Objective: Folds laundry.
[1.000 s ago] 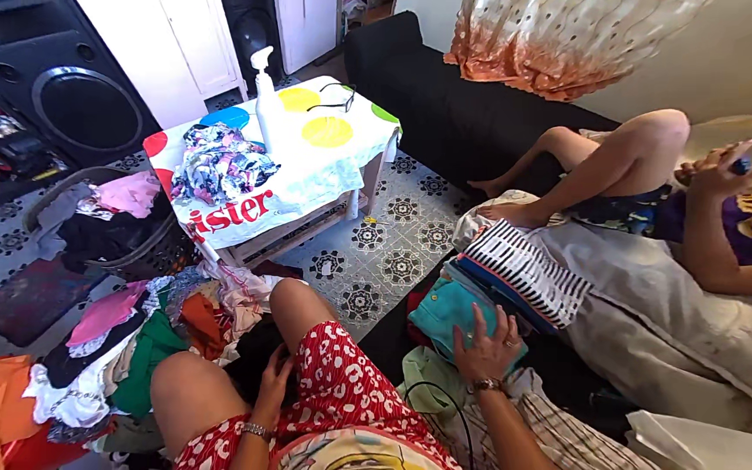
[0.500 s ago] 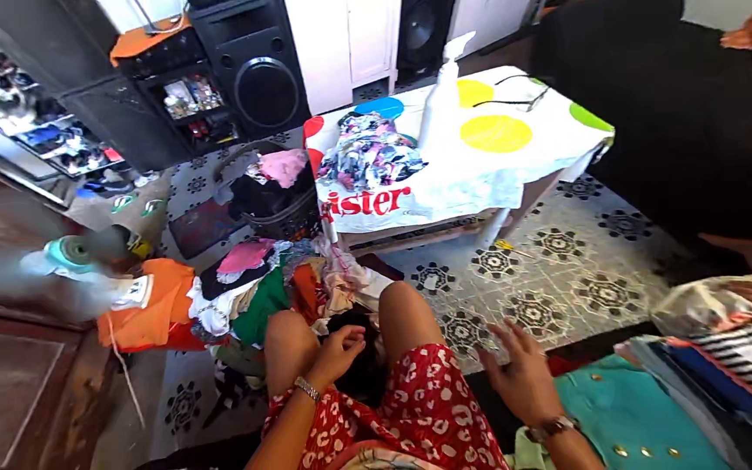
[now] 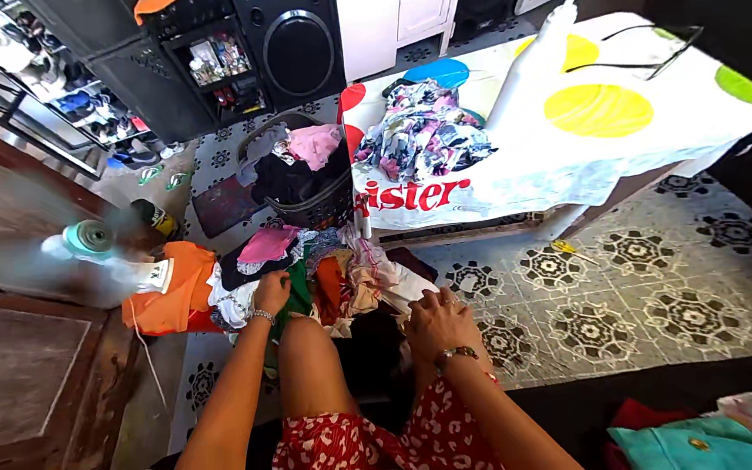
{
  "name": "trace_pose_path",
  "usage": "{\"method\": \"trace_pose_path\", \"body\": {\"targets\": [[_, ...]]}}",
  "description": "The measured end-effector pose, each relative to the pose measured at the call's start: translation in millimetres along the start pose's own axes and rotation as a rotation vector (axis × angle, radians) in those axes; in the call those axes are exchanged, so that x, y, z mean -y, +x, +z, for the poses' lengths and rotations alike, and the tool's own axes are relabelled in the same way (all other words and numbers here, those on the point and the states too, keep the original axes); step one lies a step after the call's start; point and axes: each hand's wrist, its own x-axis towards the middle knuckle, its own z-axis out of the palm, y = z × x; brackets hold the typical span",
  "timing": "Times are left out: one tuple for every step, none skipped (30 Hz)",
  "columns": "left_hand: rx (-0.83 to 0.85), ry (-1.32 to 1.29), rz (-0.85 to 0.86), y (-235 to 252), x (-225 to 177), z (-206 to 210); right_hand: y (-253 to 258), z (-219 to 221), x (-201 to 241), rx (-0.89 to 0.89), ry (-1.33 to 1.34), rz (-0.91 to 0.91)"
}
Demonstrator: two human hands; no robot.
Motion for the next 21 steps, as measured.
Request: {"method": "trace_pose_path", "body": {"targets": [[-0.012, 0.025, -0.028, 10, 1, -1, 1, -1, 3, 0.013, -0.015, 0.005], [-0.025, 0.048, -0.063, 21, 1, -2, 2, -1, 6, 0.023, -0.032, 0.01], [-0.044, 0.067, -0.1, 30, -1, -3, 2, -2, 8, 0.038, -0.043, 0.015], [-0.068, 0.089, -0.135, 39, -3, -4, 3, -4, 11, 0.06, -0.052, 0.022], [-0.092, 0.109, -0.164, 47, -5, -5, 3, -6, 13, 0.075, -0.059, 0.03], [-0.118, 0.122, -0.184, 54, -6, -5, 3, -6, 13, 0.072, -0.067, 0.035], [-0.145, 0.133, -0.198, 61, -7, -4, 4, -5, 12, 0.057, -0.074, 0.036], [-0.174, 0.139, -0.202, 67, -7, -2, 4, -4, 12, 0.049, -0.079, 0.037], [-0.205, 0.135, -0.192, 72, -8, 1, 4, -4, 11, 0.039, -0.08, 0.035], [-0.238, 0.123, -0.157, 76, -9, 4, 4, -4, 10, 0.042, -0.077, 0.035], [-0.259, 0.115, -0.099, 80, -12, 8, 4, -4, 10, 0.042, -0.079, 0.039], [-0.256, 0.121, -0.019, 84, -17, 12, 4, -4, 10, 0.038, -0.079, 0.044], [-0.216, 0.129, 0.071, 88, -23, 18, 5, -5, 11, 0.047, -0.081, 0.049], [-0.145, 0.14, 0.155, 94, -29, 26, 5, -6, 12, 0.059, -0.085, 0.052], [-0.044, 0.165, 0.205, 98, -37, 35, 6, -6, 13, 0.077, -0.079, 0.054], [0.077, 0.205, 0.23, 100, -46, 44, 6, -7, 14, 0.089, -0.075, 0.056], [0.192, 0.249, 0.247, 102, -56, 54, 7, -8, 16, 0.104, -0.073, 0.06], [0.29, 0.29, 0.267, 102, -65, 64, 8, -8, 17, 0.102, -0.075, 0.06], [0.367, 0.331, 0.289, 101, -73, 76, 9, -6, 17, 0.088, -0.078, 0.057], [0.429, 0.374, 0.308, 97, -78, 89, 9, -4, 16, 0.075, -0.077, 0.055], [0.487, 0.433, 0.317, 92, -81, 99, 10, -2, 15, 0.06, -0.074, 0.051]]}}
